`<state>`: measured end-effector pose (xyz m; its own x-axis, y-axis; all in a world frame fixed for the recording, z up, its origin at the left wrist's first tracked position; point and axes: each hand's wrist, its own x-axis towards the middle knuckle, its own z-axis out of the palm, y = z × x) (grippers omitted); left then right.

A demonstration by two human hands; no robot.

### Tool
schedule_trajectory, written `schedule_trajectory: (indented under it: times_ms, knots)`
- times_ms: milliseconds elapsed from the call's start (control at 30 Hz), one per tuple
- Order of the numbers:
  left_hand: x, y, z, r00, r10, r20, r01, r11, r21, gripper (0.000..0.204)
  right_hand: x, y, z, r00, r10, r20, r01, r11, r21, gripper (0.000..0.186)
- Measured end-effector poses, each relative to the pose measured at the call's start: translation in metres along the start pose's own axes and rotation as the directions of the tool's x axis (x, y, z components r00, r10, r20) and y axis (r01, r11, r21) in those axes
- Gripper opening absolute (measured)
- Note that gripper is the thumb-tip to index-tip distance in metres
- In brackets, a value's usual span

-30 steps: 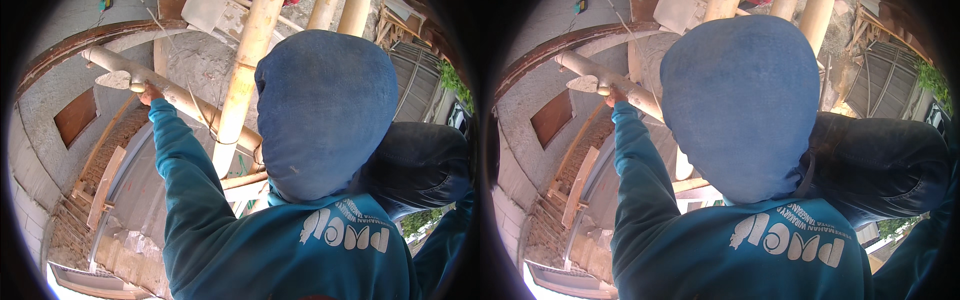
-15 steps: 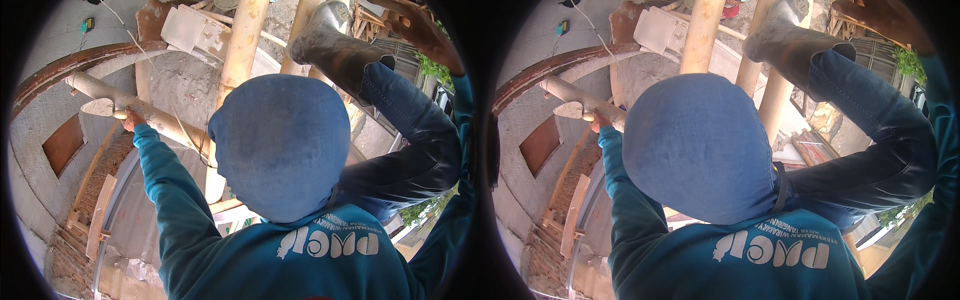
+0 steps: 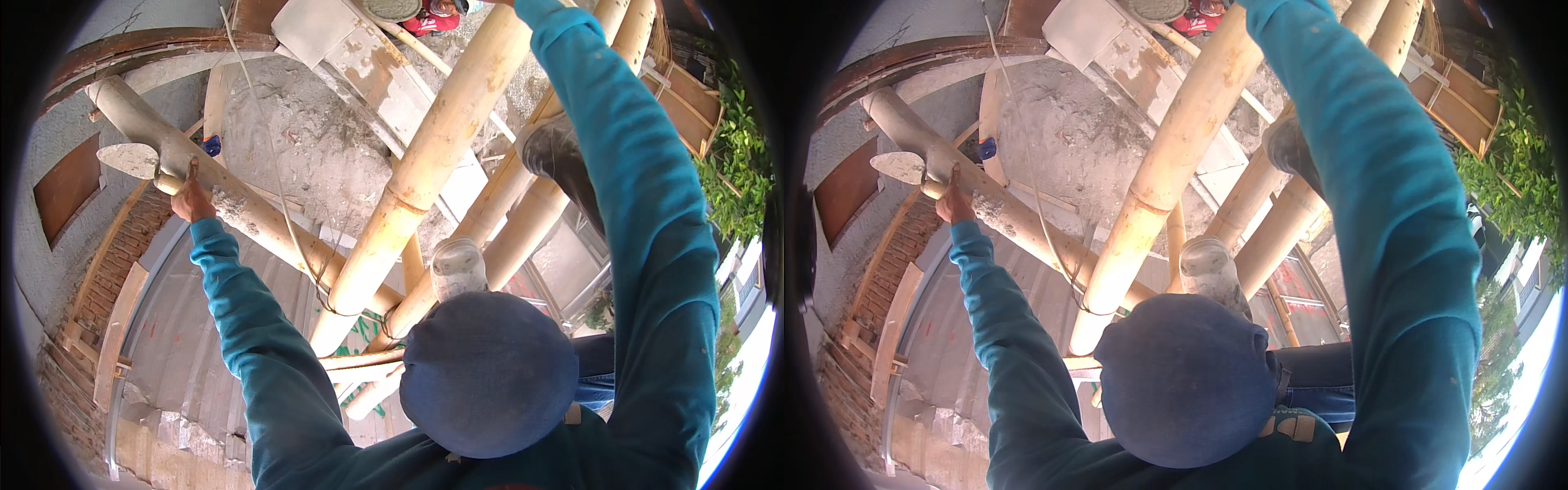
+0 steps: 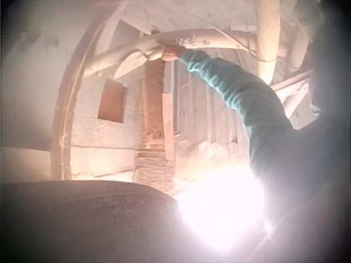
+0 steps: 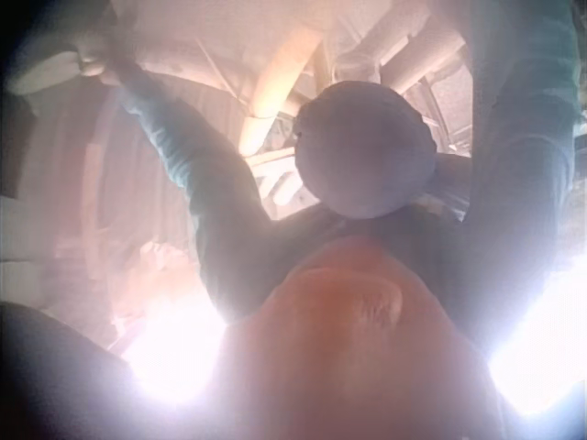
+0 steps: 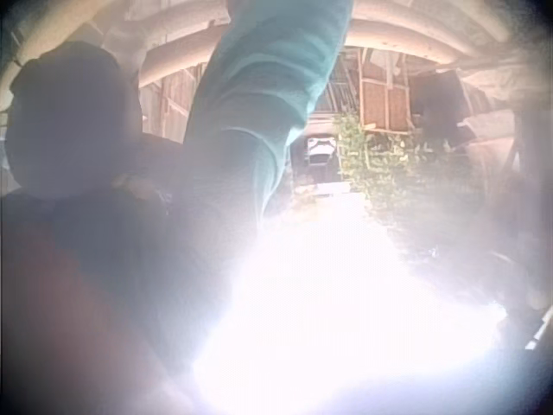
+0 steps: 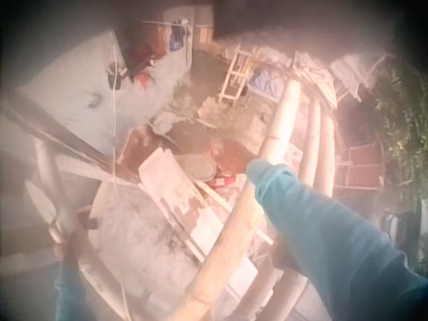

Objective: The person scoops wet cement from a bucket using a trowel and applies it to a curved wall surface, smoothing it in place. The worker repeatedly refills the trowel and spreads the material along the wall while standing on bamboo scaffolding.

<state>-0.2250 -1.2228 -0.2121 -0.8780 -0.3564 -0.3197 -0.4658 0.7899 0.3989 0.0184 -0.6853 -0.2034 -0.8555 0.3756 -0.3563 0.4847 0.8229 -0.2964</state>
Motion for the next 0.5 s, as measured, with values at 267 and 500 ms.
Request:
schedule_trajectory:
  times_ms: [267,500]
  knots:
    - [-0.025,0.004,0.001,0.981,0.140,-0.132,-0.157,0.979,-0.133,0.071,0.062,0.020,0.087,0.882,0.471,0.022,-0.414,0.751,0.514,0.041]
    - [-0.031,0.008,-0.003,0.989,0.086,-0.124,-0.109,0.974,-0.197,0.063,0.101,0.044,0.118,0.578,0.680,0.451,-0.637,0.030,0.771,0.055]
